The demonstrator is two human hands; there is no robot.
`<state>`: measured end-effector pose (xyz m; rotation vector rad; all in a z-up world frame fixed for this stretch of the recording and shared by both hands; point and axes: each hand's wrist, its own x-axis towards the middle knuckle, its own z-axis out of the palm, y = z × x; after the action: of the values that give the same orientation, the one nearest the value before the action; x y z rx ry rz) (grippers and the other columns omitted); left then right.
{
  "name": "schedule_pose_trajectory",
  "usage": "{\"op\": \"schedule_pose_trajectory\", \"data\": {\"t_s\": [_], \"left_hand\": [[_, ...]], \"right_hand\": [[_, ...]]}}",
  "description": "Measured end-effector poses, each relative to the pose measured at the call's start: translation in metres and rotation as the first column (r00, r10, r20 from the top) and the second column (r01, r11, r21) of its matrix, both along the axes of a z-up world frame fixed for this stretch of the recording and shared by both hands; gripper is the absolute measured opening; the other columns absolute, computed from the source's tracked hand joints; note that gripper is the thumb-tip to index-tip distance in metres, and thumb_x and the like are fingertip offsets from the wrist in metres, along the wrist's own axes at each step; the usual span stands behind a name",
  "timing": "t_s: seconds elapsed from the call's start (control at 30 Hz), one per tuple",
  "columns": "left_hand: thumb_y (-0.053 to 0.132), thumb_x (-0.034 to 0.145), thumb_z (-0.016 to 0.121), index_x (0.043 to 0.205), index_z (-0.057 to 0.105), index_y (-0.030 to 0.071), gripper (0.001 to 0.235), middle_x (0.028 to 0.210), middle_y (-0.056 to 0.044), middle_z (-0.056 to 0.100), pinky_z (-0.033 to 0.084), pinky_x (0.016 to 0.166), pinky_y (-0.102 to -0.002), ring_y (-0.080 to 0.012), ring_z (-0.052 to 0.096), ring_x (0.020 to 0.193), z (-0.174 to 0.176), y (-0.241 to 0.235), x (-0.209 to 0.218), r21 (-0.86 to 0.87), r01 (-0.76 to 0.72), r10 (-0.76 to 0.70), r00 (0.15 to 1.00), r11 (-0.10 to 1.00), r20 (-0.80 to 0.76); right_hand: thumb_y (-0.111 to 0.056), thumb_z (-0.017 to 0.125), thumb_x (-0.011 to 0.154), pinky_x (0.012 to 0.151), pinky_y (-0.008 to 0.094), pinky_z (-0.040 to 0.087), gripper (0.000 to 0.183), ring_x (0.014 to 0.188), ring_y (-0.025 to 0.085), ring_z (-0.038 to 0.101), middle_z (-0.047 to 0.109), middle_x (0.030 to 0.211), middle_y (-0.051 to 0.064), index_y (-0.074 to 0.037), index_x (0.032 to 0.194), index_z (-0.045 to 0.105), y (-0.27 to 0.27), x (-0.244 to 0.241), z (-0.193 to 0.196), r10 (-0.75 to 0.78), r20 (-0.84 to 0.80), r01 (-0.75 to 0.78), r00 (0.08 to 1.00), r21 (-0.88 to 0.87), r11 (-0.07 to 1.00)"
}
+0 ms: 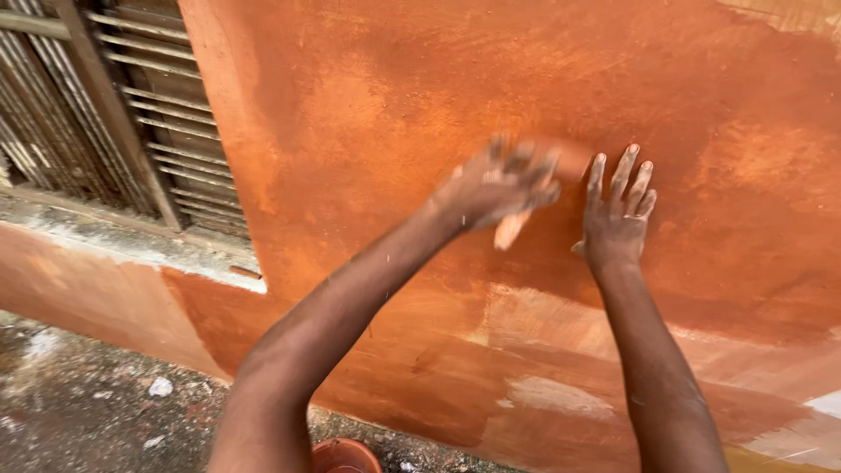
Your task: The person paints a wall with reddish-brown paint using a brush. They repeatedly dip the brush into a bucket of paint and apply it to the wall surface, covering unpainted areas.
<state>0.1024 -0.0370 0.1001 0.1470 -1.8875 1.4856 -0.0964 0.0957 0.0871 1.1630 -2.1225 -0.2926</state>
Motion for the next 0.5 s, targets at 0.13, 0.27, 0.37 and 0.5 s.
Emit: {"op": "schedule_pose_trajectory", "data": {"t_s": [0.13,0.27,0.37,0.5], "left_hand": [[0.027,0.108,0.068,0.162,0.024,0.022,0.07,0.173,-0.013,0.017,0.035,0.12,-0.062,-0.0384,0.029,0.156,0.017,-0.013,-0.006,0.448,0.085,-0.119,0.992,0.89,0.049],[0.037,0.099,0.066,0.16,0.026,0.034,0.073,0.167,-0.004,0.027,0.035,0.124,-0.049,-0.0289,0.034,0.151,-0.049,0.001,-0.037,0.638,0.021,-0.041,0.999,0.769,0.016],[0.04,0.107,0.054,0.151,0.036,0.03,0.049,0.165,-0.002,0.038,0.038,0.12,-0.045,-0.0269,0.044,0.146,-0.118,0.031,-0.055,0.898,-0.052,-0.227,0.96,0.436,0.166],[0.027,0.104,0.051,0.154,0.042,0.032,0.051,0.16,0.001,0.042,0.041,0.113,-0.053,-0.0261,0.052,0.136,-0.149,0.062,-0.056,0.82,-0.135,-0.367,0.845,0.557,0.388]], "right_hand": [[-0.062,0.085,0.071,0.123,0.054,0.028,0.138,0.157,0.042,0.016,-0.002,0.172,0.028,-0.007,0.17,0.007,0.012,-0.028,-0.006,0.216,0.037,-0.205,0.976,-0.194,0.959],[-0.063,0.083,0.073,0.124,0.055,0.026,0.132,0.158,0.042,0.015,0.002,0.172,0.03,-0.005,0.169,0.014,0.029,-0.067,-0.017,0.209,-0.003,-0.203,0.978,-0.256,0.945],[-0.065,0.084,0.072,0.126,0.057,0.026,0.134,0.159,0.043,0.013,0.003,0.172,0.03,-0.005,0.171,0.016,0.041,-0.091,-0.014,0.232,-0.069,-0.242,0.97,-0.267,0.933],[-0.067,0.086,0.067,0.122,0.063,0.026,0.138,0.158,0.044,0.012,0.003,0.172,0.029,-0.009,0.171,0.015,0.06,-0.109,-0.002,0.2,-0.098,-0.217,0.975,-0.218,0.952]]}}
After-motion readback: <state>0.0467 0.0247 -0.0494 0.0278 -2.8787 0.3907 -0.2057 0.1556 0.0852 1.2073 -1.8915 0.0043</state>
